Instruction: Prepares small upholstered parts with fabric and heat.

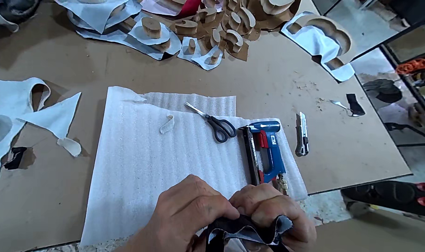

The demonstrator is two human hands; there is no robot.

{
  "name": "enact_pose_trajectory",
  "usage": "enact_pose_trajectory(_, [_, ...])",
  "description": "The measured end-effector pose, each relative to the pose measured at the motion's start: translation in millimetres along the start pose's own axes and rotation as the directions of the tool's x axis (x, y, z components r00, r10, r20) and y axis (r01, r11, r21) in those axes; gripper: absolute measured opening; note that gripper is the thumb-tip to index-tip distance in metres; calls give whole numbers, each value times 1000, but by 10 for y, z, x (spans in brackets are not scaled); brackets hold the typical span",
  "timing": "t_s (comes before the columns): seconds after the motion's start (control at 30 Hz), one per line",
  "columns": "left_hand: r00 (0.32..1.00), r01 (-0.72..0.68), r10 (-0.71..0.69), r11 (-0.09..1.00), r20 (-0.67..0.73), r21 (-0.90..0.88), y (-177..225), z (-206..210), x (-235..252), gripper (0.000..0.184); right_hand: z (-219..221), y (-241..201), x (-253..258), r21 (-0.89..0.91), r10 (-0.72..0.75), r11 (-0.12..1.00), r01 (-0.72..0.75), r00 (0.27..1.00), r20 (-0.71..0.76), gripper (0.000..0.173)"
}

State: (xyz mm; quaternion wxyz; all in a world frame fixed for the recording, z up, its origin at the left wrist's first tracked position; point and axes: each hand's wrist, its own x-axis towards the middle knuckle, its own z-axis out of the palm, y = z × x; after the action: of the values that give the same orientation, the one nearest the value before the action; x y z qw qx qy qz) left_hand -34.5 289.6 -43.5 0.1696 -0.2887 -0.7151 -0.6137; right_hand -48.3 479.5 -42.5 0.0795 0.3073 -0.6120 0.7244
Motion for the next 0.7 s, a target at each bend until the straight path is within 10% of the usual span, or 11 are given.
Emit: enact_pose_trajectory(0.7, [993, 70, -60, 992, -97, 101, -80, -13, -75, 19, -115, 122, 18, -111, 60, 992, -63, 998, -30, 29])
